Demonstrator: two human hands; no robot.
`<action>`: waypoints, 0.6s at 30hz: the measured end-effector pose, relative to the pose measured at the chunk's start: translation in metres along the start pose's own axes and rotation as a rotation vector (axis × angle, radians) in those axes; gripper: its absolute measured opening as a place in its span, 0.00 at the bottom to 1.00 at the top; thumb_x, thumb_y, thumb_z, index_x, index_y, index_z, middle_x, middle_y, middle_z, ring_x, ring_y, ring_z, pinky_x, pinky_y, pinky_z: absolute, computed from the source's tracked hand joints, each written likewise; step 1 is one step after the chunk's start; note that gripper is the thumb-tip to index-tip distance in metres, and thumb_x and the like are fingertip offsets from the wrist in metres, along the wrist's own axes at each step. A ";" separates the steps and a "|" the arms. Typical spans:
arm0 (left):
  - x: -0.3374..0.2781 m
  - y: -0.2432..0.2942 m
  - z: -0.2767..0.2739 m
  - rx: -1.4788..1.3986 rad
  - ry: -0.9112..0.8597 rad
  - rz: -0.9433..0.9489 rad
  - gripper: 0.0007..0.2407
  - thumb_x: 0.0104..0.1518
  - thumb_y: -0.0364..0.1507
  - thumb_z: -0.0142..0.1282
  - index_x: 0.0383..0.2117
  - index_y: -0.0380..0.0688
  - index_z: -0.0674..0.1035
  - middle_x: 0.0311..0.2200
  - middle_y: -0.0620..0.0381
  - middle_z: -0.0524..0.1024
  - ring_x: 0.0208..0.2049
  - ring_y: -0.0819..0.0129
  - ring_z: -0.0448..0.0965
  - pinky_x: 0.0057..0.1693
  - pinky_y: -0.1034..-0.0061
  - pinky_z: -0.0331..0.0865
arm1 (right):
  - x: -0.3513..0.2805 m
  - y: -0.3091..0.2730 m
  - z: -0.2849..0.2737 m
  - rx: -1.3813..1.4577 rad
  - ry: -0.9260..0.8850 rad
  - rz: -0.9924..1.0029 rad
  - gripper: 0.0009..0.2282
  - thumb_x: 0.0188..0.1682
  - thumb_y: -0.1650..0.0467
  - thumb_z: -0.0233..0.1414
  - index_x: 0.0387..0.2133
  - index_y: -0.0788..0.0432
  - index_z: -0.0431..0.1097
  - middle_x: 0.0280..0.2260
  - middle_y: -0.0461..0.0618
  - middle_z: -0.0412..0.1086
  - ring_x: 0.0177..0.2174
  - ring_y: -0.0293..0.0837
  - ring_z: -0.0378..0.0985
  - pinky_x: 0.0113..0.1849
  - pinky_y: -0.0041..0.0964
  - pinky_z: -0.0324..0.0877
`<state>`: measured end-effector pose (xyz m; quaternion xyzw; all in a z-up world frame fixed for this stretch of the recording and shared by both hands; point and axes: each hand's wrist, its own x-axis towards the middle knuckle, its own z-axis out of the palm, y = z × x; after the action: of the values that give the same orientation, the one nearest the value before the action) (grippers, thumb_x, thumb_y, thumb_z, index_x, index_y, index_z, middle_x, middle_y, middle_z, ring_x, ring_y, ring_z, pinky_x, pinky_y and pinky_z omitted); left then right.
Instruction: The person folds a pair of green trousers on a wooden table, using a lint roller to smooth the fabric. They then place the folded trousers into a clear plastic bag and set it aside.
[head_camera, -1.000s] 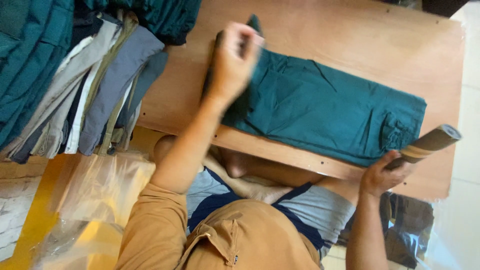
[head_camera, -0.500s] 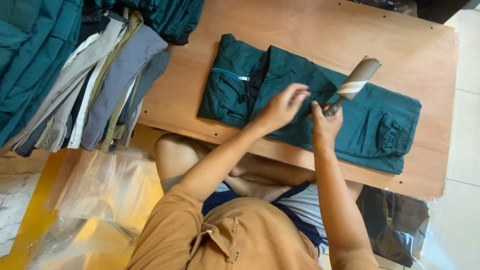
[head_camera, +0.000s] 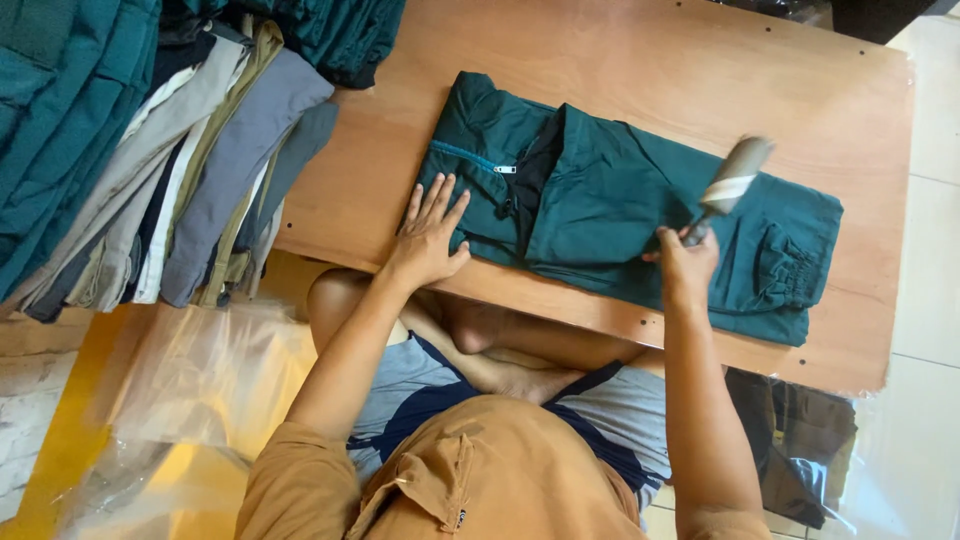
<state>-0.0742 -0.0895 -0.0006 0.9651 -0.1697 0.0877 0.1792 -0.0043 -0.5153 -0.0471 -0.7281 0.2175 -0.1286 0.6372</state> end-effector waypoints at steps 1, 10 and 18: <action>0.000 0.000 0.002 -0.001 0.003 0.003 0.36 0.47 0.36 0.58 0.67 0.39 0.65 0.71 0.35 0.52 0.74 0.45 0.45 0.73 0.47 0.35 | -0.006 -0.007 0.000 0.000 0.002 -0.004 0.13 0.46 0.73 0.64 0.31 0.54 0.63 0.19 0.50 0.66 0.16 0.47 0.77 0.19 0.35 0.73; 0.015 0.004 0.000 -0.044 0.121 0.042 0.30 0.55 0.46 0.57 0.62 0.42 0.73 0.68 0.39 0.59 0.72 0.48 0.53 0.72 0.46 0.41 | 0.018 -0.010 -0.018 0.069 0.027 0.028 0.14 0.49 0.71 0.66 0.34 0.55 0.63 0.21 0.55 0.69 0.18 0.50 0.81 0.21 0.36 0.77; 0.126 -0.057 -0.001 -0.255 0.241 -0.054 0.18 0.70 0.26 0.39 0.64 0.35 0.66 0.66 0.41 0.64 0.68 0.49 0.61 0.70 0.59 0.58 | -0.012 -0.059 -0.002 -0.125 0.015 0.272 0.18 0.48 0.60 0.65 0.30 0.50 0.58 0.20 0.47 0.67 0.14 0.38 0.72 0.20 0.28 0.72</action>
<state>0.0631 -0.0763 0.0114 0.9212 -0.1308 0.1759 0.3214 -0.0064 -0.5061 0.0124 -0.7290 0.3267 -0.0329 0.6006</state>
